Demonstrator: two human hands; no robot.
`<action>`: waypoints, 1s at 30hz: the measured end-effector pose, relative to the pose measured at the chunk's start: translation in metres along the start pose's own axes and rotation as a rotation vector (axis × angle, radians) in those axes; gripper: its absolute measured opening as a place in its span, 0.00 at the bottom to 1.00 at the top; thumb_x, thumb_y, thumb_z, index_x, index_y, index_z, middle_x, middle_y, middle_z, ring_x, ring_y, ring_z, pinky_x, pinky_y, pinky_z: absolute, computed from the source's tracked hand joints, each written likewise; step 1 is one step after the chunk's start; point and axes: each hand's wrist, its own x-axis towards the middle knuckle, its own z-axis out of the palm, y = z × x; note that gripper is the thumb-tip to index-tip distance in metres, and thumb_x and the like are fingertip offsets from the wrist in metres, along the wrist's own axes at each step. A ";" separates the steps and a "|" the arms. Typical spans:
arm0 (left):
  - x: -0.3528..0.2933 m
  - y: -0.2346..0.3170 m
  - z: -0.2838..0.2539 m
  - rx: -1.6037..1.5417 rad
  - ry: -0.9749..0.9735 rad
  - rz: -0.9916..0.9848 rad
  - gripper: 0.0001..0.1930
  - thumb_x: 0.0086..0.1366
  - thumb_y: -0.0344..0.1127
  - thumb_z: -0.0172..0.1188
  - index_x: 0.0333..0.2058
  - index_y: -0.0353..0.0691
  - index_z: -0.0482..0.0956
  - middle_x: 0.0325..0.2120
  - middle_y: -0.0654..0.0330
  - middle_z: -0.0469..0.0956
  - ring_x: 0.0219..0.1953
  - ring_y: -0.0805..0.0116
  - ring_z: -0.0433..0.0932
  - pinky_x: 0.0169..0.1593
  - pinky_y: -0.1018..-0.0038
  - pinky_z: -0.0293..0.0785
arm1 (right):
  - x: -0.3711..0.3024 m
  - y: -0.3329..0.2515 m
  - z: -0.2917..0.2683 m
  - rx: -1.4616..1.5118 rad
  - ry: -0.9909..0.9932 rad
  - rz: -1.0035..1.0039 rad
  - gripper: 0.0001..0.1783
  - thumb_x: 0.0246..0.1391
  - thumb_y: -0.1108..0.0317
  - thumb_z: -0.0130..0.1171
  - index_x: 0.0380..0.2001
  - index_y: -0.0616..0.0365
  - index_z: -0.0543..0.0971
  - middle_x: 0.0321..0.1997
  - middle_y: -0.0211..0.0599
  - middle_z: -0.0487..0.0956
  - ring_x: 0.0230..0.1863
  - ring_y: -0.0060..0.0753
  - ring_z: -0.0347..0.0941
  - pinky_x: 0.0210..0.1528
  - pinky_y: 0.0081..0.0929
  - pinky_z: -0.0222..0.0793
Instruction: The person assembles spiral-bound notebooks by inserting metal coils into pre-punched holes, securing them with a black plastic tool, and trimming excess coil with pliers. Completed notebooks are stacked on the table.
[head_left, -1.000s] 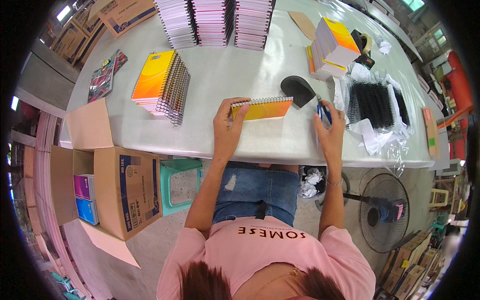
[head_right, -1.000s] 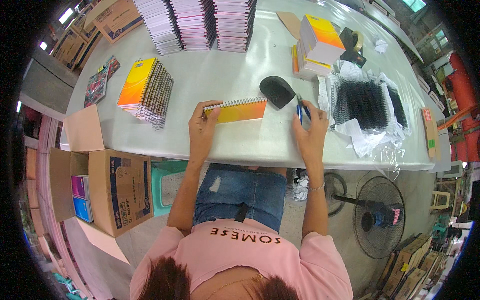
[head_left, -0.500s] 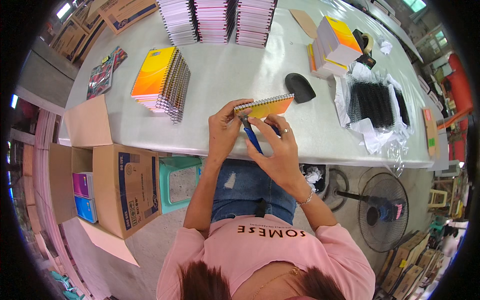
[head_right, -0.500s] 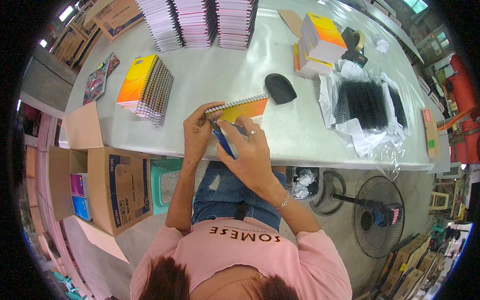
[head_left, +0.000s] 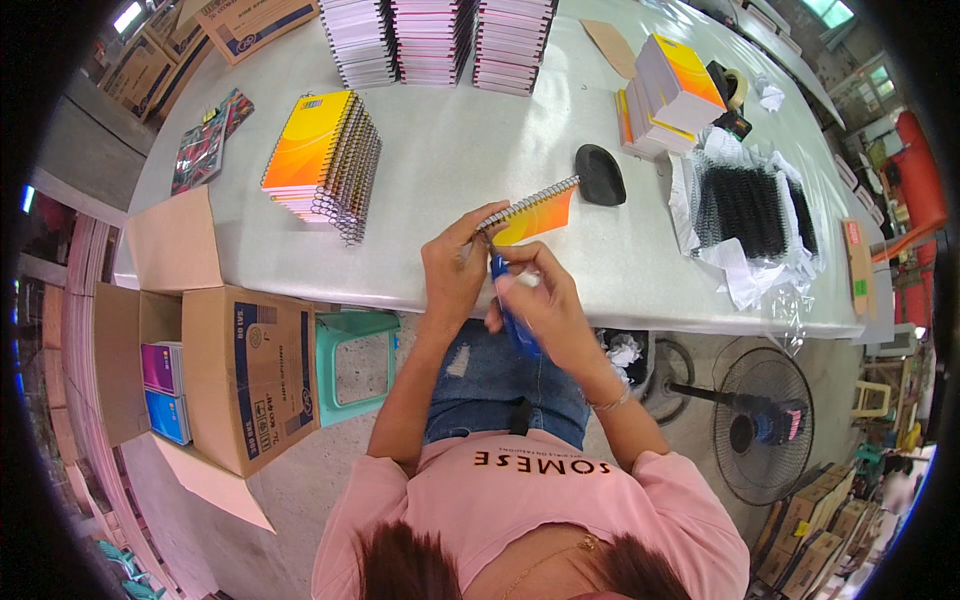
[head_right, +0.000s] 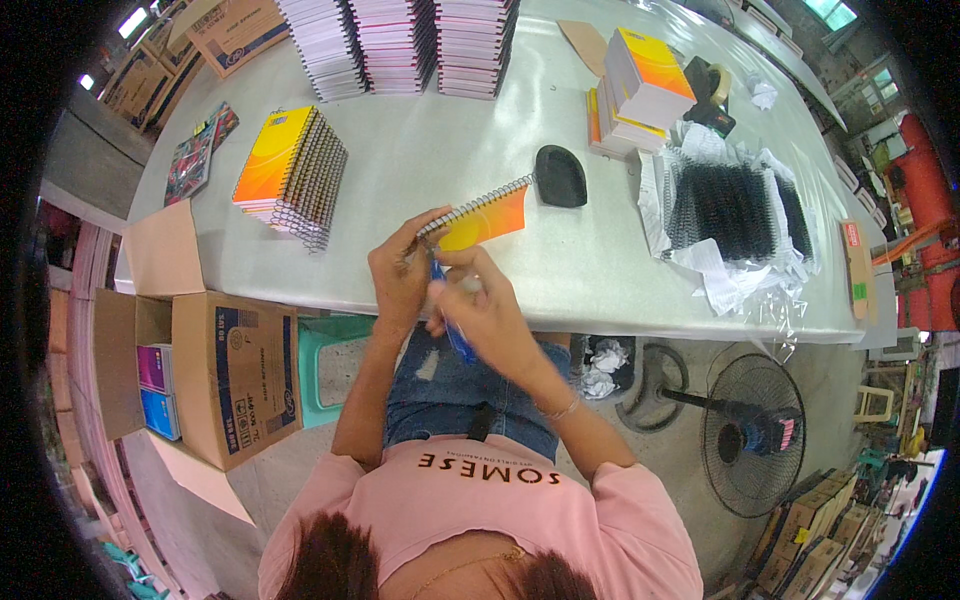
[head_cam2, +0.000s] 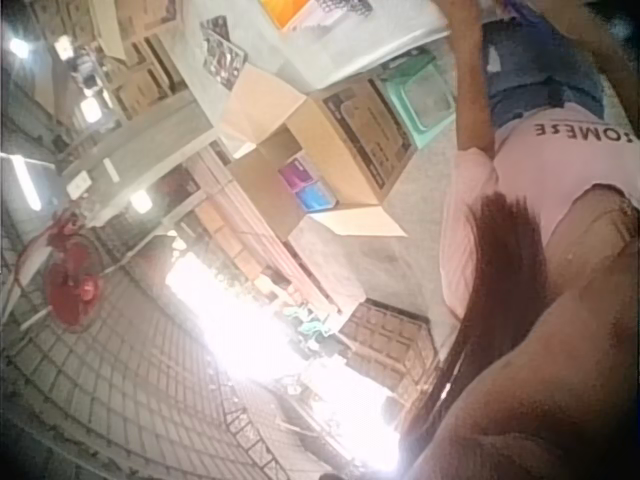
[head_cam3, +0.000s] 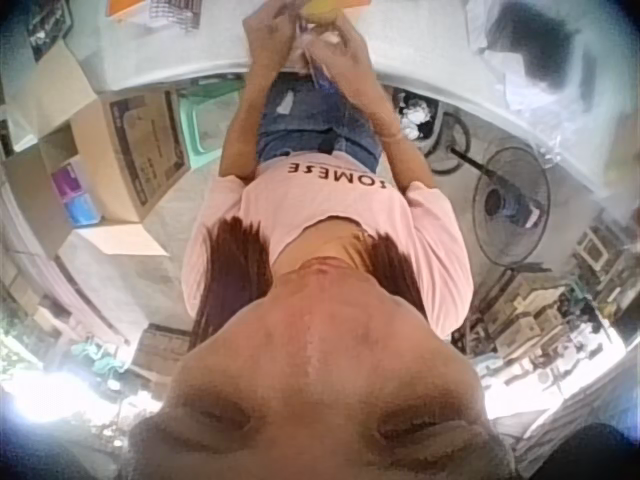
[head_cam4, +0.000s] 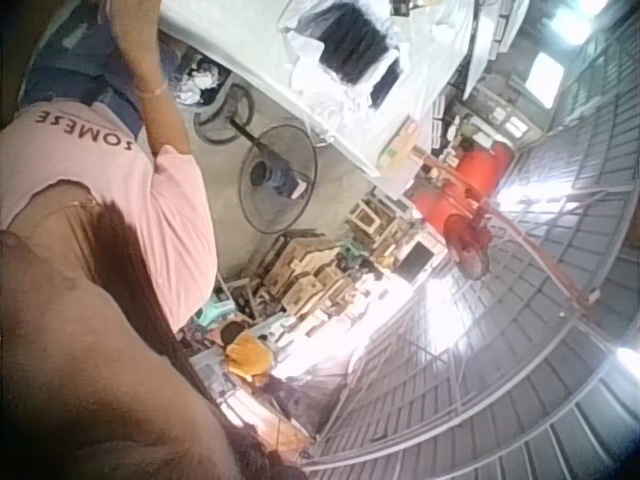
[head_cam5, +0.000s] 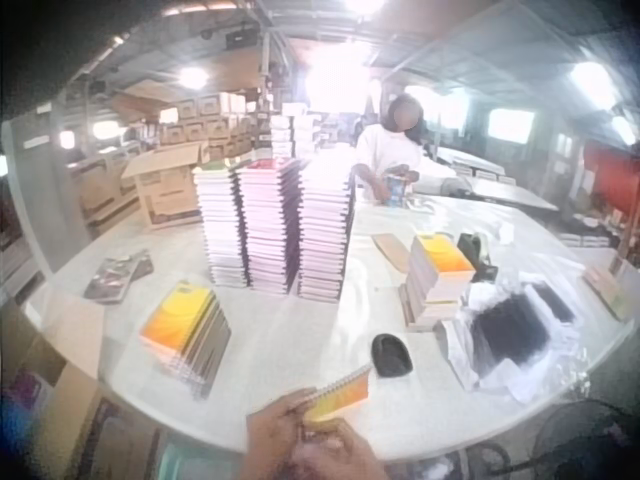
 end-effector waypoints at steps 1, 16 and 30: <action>-0.004 -0.002 0.002 0.004 0.019 0.019 0.22 0.63 0.16 0.49 0.51 0.39 0.82 0.38 0.50 0.85 0.42 0.70 0.85 0.41 0.77 0.78 | 0.005 -0.002 -0.008 0.498 -0.117 0.216 0.19 0.61 0.66 0.60 0.54 0.59 0.73 0.43 0.42 0.76 0.39 0.38 0.79 0.40 0.31 0.78; 0.051 0.113 -0.090 0.059 0.470 0.133 0.15 0.72 0.31 0.56 0.55 0.33 0.78 0.36 0.59 0.81 0.37 0.80 0.77 0.42 0.82 0.74 | 0.024 0.019 -0.135 -1.124 0.343 -0.294 0.16 0.57 0.68 0.61 0.49 0.54 0.77 0.48 0.48 0.72 0.54 0.52 0.67 0.58 0.44 0.61; 0.086 0.040 -0.169 0.693 0.728 0.227 0.11 0.67 0.34 0.61 0.43 0.32 0.77 0.38 0.49 0.81 0.45 0.58 0.80 0.50 0.64 0.73 | 0.077 0.049 -0.140 -1.125 0.449 -0.306 0.13 0.57 0.58 0.64 0.43 0.49 0.82 0.54 0.39 0.72 0.58 0.49 0.62 0.62 0.49 0.55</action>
